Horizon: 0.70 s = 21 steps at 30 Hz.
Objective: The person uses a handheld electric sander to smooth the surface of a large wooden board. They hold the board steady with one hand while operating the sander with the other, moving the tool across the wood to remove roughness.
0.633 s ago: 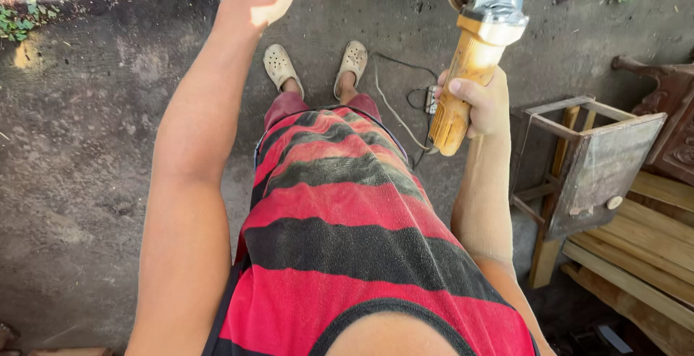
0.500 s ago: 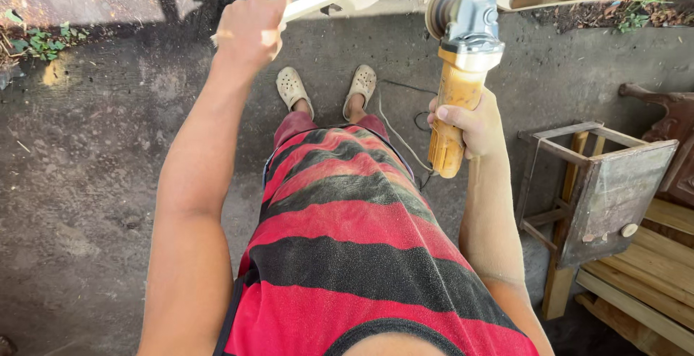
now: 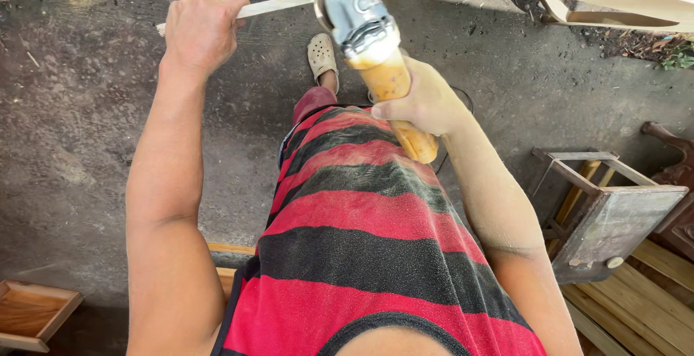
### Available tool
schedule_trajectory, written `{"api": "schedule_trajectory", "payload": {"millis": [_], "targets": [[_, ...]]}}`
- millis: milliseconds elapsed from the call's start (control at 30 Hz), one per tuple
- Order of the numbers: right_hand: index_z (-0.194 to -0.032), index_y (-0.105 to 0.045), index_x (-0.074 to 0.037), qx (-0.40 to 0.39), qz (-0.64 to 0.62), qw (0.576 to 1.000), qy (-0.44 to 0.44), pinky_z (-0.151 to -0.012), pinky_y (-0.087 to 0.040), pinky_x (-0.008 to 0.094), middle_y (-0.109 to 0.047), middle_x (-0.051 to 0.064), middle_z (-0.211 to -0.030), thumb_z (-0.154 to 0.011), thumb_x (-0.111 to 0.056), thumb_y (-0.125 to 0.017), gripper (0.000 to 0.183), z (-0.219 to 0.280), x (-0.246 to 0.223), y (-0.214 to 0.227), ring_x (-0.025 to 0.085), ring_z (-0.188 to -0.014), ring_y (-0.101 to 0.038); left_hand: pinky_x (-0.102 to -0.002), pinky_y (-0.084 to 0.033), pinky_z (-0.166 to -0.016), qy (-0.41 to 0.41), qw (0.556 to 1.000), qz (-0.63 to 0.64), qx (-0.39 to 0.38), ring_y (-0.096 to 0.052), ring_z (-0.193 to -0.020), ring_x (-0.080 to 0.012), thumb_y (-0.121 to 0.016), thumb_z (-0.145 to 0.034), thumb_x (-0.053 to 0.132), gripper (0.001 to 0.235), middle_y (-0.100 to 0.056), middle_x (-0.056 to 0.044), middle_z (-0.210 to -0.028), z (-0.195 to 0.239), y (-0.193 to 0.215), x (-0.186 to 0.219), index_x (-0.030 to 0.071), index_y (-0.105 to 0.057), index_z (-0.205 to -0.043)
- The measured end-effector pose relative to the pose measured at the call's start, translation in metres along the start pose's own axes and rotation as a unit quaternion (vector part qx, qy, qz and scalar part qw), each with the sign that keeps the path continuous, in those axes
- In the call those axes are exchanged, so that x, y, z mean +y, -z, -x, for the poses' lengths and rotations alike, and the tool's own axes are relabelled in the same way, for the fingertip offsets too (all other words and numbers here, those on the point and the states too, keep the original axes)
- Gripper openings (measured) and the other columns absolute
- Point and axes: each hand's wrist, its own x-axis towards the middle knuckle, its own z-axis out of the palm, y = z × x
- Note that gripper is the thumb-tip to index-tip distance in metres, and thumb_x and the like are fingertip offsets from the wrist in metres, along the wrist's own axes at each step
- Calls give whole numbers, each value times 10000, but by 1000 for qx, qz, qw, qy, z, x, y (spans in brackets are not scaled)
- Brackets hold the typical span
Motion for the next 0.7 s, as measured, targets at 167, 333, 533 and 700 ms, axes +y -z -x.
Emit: {"api": "schedule_trajectory", "payload": {"millis": [167, 333, 533, 700], "targets": [[-1155, -642, -19, 24, 84, 996, -24, -916, -527, 324, -716, 39, -1015, -707, -179, -848, 519, -5, -5, -8, 158, -950, -677, -440, -513, -629, -6, 1000, -4, -1, -686, -792, -309, -731, -950, 114, 91, -680, -39, -880, 0, 7, -1, 140, -651, -984], [-1155, -641, -10, 99, -67, 993, -15, -870, -561, 312, -695, 48, -1007, -722, -127, -808, 478, 18, 10, 16, 148, -915, -666, -420, -518, -625, 0, 1000, -12, -7, -690, -782, -295, -752, -967, 139, 88, -690, -28, -886, 2, 8, 0, 152, -670, -997], [-1119, -609, 1, 197, -216, 956, -28, -706, -605, 346, -694, 105, -895, -757, -108, -791, 419, 50, 41, 70, 189, -750, -695, -404, -518, -632, 11, 999, -37, -20, -681, -762, -282, -773, -996, 168, 136, -686, -13, -870, 4, 4, -5, 146, -645, -957], [-1148, -614, 23, 246, -219, 944, 2, -685, -616, 365, -699, 125, -902, -770, -183, -813, 474, 67, 59, 122, 209, -738, -701, -403, -503, -648, 8, 999, -40, -18, -674, -732, -267, -778, -1017, 136, 141, -675, -19, -865, 9, 1, -5, 145, -644, -973]]}}
